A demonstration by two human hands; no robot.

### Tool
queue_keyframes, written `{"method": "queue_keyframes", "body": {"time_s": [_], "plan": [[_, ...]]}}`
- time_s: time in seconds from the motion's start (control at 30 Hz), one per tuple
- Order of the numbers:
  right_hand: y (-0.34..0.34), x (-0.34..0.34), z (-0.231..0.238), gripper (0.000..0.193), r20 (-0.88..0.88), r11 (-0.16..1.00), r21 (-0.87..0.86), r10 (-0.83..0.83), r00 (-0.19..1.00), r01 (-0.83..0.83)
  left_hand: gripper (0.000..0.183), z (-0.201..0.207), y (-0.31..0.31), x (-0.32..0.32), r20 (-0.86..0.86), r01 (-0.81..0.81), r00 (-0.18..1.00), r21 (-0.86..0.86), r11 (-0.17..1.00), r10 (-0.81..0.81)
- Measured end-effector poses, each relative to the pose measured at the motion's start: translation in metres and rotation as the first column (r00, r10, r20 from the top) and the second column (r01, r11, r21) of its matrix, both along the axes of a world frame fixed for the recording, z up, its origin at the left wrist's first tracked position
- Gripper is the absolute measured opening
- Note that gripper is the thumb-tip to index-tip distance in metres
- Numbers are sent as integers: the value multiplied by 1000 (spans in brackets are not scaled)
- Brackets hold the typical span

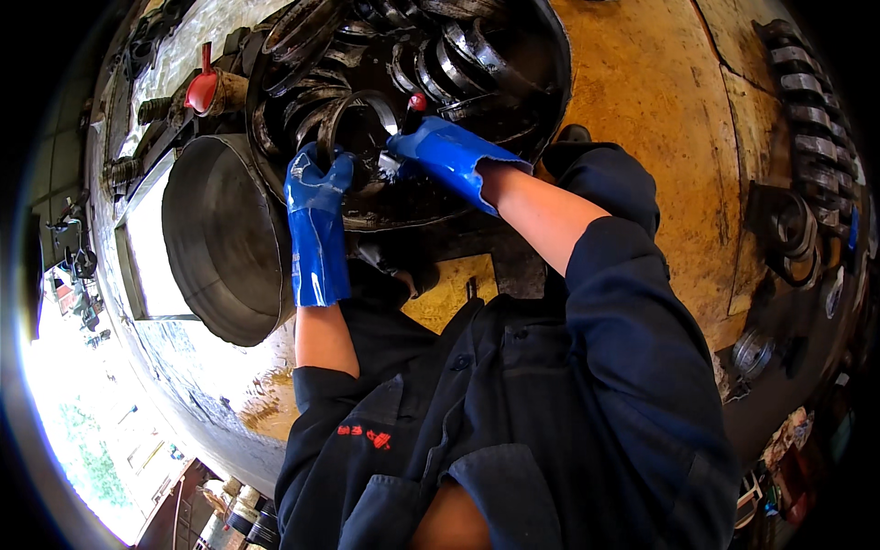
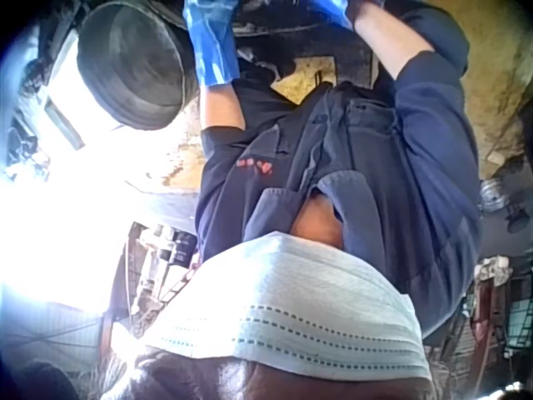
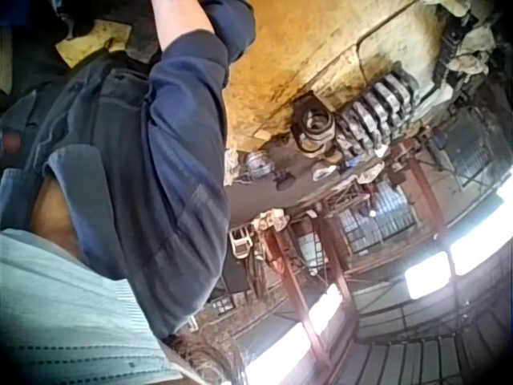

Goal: The person cleans oily metal rings using a red handheld tool and places them into a large metal container.

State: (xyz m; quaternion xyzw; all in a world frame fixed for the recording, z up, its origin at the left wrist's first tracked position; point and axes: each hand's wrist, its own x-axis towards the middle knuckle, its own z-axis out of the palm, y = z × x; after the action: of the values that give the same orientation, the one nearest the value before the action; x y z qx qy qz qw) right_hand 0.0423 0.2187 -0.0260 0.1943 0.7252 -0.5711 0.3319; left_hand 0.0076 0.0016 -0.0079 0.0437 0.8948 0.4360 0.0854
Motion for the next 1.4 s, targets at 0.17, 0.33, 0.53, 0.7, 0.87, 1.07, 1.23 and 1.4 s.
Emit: {"method": "queue_keyframes", "body": {"time_s": [0.17, 0.33, 0.53, 0.7, 0.87, 1.07, 1.23, 1.4], "plan": [[12, 23, -18, 34, -586, 958, -36, 209, 782, -284, 29, -3, 6, -3, -7, 17, 1000, -94, 995, -18], [1, -10, 28, 33, -372, 986, 166, 51, 927, 12, 30, -5, 0, -5, 18, 15, 1000, -45, 999, -14], [8, -3, -18, 31, -835, 874, 403, 230, 500, 271, 32, -7, 0, -9, 22, 48, 998, 94, 994, -50], [9, -9, -14, 25, -291, 990, 135, -3, 957, 44, 24, 4, 3, -2, 30, 53, 998, 89, 995, -56], [7, 21, -25, 28, -578, 961, -118, 139, 804, -251, 31, 1, -7, -2, -9, 43, 999, 36, 998, -43], [13, 12, -8, 28, -205, 830, -547, -261, 943, 110, 28, 20, 21, 5, -133, -152, 983, -201, 968, 127], [30, 1, 35, 42, -209, 993, 97, -44, 977, 65, 19, 7, -1, -8, -38, -312, 944, 214, 926, 327], [30, 27, 24, 44, -156, 952, -279, -177, 972, 129, 22, 9, 12, -10, 223, -311, 951, 681, 663, 216]]}}
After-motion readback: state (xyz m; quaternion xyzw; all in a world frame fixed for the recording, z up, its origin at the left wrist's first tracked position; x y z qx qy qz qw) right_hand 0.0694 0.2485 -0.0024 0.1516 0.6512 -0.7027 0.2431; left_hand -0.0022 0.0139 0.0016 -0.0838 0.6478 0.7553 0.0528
